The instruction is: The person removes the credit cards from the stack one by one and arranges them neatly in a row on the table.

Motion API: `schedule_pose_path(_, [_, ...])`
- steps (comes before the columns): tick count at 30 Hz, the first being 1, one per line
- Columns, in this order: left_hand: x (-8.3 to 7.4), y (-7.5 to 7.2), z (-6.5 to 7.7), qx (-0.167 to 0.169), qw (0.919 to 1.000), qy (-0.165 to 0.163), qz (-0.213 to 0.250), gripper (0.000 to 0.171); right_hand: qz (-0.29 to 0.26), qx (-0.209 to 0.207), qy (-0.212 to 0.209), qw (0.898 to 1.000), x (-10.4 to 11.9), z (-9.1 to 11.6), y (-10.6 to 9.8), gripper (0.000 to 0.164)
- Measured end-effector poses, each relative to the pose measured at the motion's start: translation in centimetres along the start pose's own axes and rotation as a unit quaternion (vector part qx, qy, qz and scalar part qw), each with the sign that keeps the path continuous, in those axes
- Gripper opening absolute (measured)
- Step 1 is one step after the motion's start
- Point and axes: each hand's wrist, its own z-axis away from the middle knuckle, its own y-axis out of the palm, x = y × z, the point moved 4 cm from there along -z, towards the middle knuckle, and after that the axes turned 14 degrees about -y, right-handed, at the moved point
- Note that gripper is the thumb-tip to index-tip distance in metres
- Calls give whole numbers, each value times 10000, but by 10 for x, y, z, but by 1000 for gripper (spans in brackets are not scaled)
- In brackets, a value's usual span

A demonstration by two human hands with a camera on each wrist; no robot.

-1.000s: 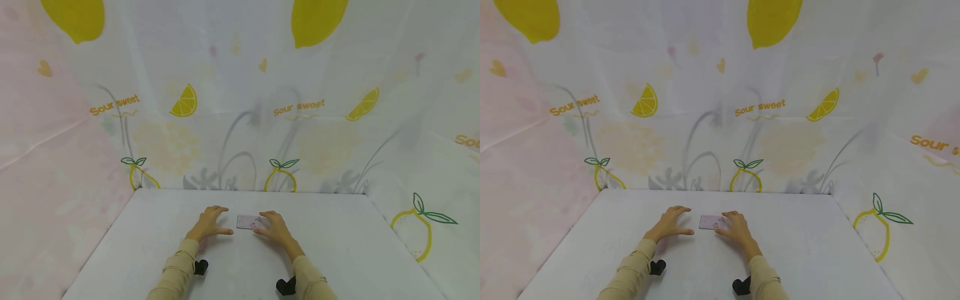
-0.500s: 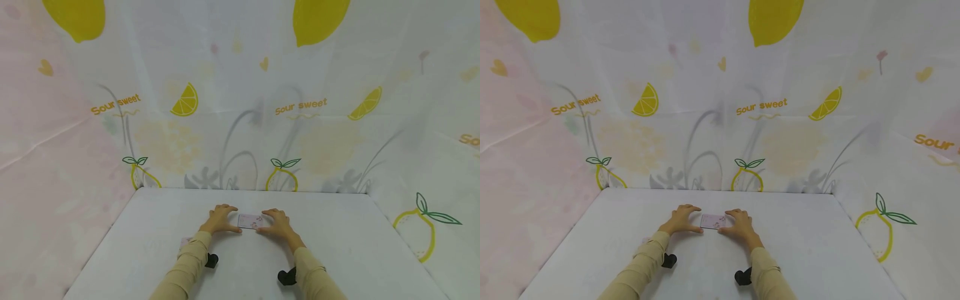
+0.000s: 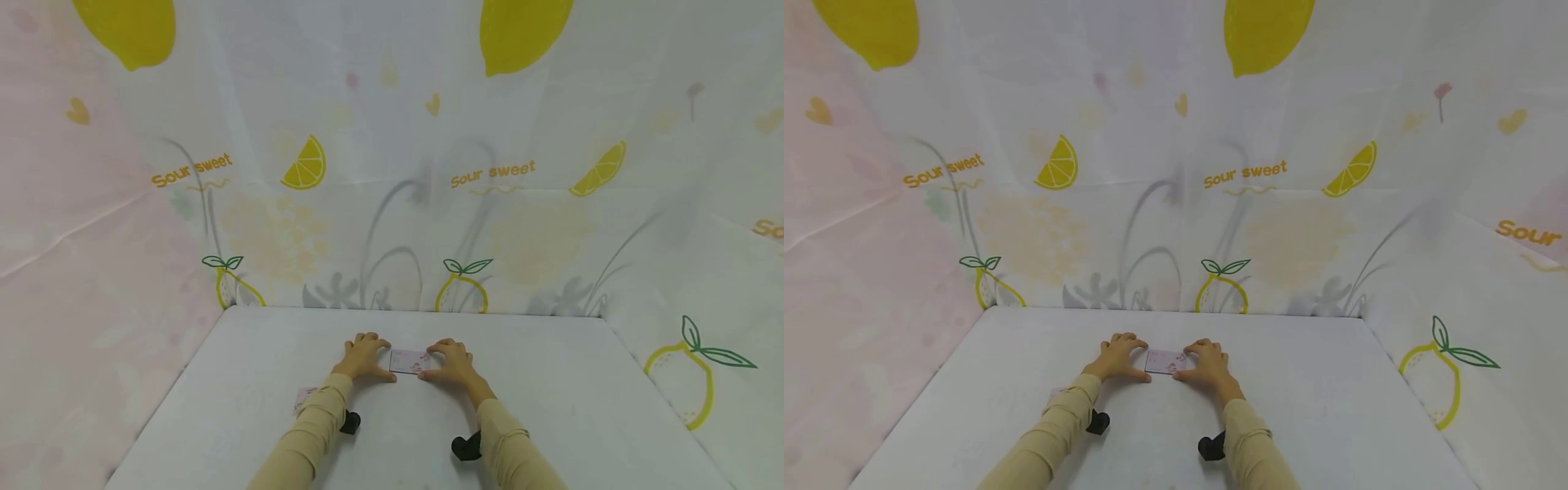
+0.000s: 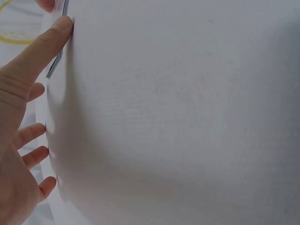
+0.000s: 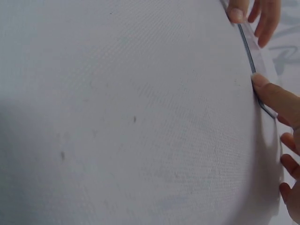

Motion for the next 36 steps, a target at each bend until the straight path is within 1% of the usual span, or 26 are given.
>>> schedule_pose_path(4, [0,1,-2,49,9999,-29,-125,68,24,145,73,9999,0,-1,0,54])
schedule_pose_path(8, [0,1,-5,9,9999,-32,-169,65,14,209,113,9997,1,-2,-1,54])
schedule_pose_path(18, [2,3,-5,67,9999,-84,-75,59,32,311,188,9993,2,-3,-1,51])
schedule_pose_path(23, [0,2,-5,60,9999,-82,-96,57,31,349,315,9989,2,-4,-1,49])
schedule_pose_path(26, [0,3,-5,55,9999,-73,-106,58,-35,338,395,9986,2,-4,-1,47])
schedule_pose_path(30, [-1,5,-5,-19,9999,-2,-142,63,-129,322,422,9985,3,-3,-2,47])
schedule_pose_path(33, [-1,7,-6,-88,9998,33,-176,66,-141,319,377,9987,3,-4,-1,47])
schedule_pose_path(36, [-1,8,-6,-144,9996,31,-237,66,-166,285,337,9989,3,-4,0,48])
